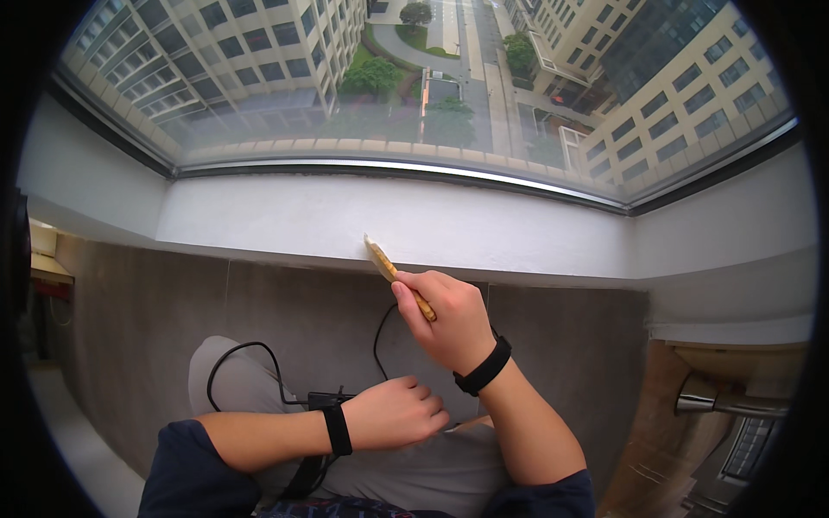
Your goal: Using a small brush to paint or touch up a white windowsill next to a large window.
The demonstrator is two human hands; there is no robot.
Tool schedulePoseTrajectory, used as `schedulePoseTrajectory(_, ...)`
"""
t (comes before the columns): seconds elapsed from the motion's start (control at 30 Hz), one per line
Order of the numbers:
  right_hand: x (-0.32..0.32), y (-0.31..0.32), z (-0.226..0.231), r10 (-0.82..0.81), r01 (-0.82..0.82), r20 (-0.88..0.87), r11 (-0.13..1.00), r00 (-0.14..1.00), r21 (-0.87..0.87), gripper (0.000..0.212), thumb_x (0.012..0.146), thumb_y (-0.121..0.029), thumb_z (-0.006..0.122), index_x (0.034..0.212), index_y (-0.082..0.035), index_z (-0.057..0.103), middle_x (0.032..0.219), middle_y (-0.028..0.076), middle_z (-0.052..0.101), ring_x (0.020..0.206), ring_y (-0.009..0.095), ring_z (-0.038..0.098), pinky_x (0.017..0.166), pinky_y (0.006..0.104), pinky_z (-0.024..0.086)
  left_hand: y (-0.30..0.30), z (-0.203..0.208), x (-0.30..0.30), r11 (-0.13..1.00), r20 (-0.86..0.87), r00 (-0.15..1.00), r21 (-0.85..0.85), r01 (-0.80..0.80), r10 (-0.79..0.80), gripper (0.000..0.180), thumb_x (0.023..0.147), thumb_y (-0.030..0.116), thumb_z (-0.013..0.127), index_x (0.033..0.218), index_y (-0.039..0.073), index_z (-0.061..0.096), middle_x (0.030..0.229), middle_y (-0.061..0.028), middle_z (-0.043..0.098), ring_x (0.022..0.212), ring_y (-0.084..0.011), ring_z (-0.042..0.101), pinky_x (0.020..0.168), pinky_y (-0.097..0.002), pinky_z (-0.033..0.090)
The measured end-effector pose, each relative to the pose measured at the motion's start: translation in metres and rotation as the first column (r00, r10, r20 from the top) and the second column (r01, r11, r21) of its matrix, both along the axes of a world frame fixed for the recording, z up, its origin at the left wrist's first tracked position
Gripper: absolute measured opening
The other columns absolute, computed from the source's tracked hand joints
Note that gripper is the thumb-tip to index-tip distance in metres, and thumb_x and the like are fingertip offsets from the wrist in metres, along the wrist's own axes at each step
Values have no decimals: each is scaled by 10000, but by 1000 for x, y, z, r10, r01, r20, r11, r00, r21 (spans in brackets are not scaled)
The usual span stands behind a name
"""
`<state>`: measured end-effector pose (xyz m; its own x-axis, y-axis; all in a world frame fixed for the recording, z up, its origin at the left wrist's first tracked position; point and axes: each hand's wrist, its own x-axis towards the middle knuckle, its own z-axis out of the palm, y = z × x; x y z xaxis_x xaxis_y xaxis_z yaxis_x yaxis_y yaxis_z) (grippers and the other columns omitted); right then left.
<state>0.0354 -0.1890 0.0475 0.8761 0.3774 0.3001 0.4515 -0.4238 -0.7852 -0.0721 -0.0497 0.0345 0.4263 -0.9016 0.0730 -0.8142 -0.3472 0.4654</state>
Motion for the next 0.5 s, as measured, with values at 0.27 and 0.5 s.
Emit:
schedulePoseTrajectory(0.27,1,0,3,44,-39,-82,997,996,69,120,976,-51,683,1027,32,753,741,106,713,621,172,669,584,277,508,4,0,-1,1000,-9,1000,11,-5,5,118,850,176,671,909,74,662,831,-43,685,802,-215,690,727,-329,525)
schedulePoseTrajectory(0.5,0,-4,5,5,-5,-108,1000,994,0,117,962,-102,702,1012,-6,747,859,143,752,721,290,728,655,348,568,1,1,-2,1000,-14,1000,-6,-8,8,112,858,176,665,912,78,665,830,-41,686,800,-214,690,732,-329,526)
